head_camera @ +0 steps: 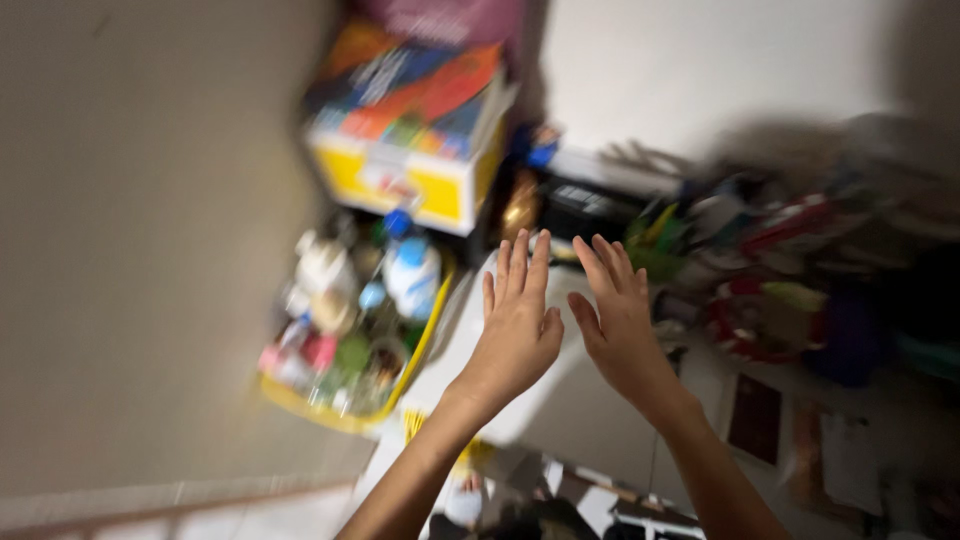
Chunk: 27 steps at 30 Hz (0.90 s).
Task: The person unpacks a backpack placed on a table, removing a purple notebook, a headband, toiletries, a hairbrush, a wallet, a charger, and folded clothes. Each item is carried to a nearby shelf or clothing rack and placed in its designated spot.
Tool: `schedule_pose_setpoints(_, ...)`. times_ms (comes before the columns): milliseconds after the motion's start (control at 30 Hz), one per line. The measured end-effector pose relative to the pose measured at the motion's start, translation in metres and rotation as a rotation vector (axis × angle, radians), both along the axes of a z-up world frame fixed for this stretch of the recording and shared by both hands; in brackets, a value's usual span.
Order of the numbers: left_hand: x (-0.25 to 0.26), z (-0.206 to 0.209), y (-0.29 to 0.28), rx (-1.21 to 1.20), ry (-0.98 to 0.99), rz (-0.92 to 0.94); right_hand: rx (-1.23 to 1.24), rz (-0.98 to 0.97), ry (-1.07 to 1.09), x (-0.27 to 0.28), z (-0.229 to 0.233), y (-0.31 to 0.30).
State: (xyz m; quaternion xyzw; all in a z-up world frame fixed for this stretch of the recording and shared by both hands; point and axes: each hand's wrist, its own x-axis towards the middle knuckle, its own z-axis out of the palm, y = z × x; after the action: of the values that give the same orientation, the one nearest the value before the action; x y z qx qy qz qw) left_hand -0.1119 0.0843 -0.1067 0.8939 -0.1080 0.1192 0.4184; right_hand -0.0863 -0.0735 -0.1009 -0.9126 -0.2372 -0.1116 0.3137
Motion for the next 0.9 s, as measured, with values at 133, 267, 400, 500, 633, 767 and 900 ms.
schedule_pose_setpoints(133,-0.057,-0.033,0.02,0.044,0.09,0.194,-0.102,0.171,0.05,-0.025,-0.031,0.025)
schedule_pose_setpoints(267,-0.11,-0.059,0.023,0.138,0.149,0.424,-0.241,0.404,0.047,-0.048,-0.057,0.046)
schedule_pose_setpoints(400,-0.171,-0.081,0.023,0.192,0.297,0.678,-0.354,0.662,0.032,-0.082,-0.076,0.064)
schedule_pose_setpoints(500,-0.219,-0.096,0.018,0.219,0.442,0.897,-0.443,0.903,0.037,-0.11,-0.087,0.079)
schedule_pose_setpoints(633,-0.29,-0.107,0.009,0.149,0.473,1.157,-0.464,1.156,0.046,-0.161,-0.1,0.107)
schedule_pose_setpoints(767,-0.355,-0.113,-0.003,0.054,0.56,1.379,-0.475,1.4,-0.04,-0.215,-0.107,0.133)
schedule_pose_setpoints(900,-0.419,-0.117,-0.009,-0.006,0.573,1.591,-0.472,1.584,-0.068,-0.27,-0.109,0.163)
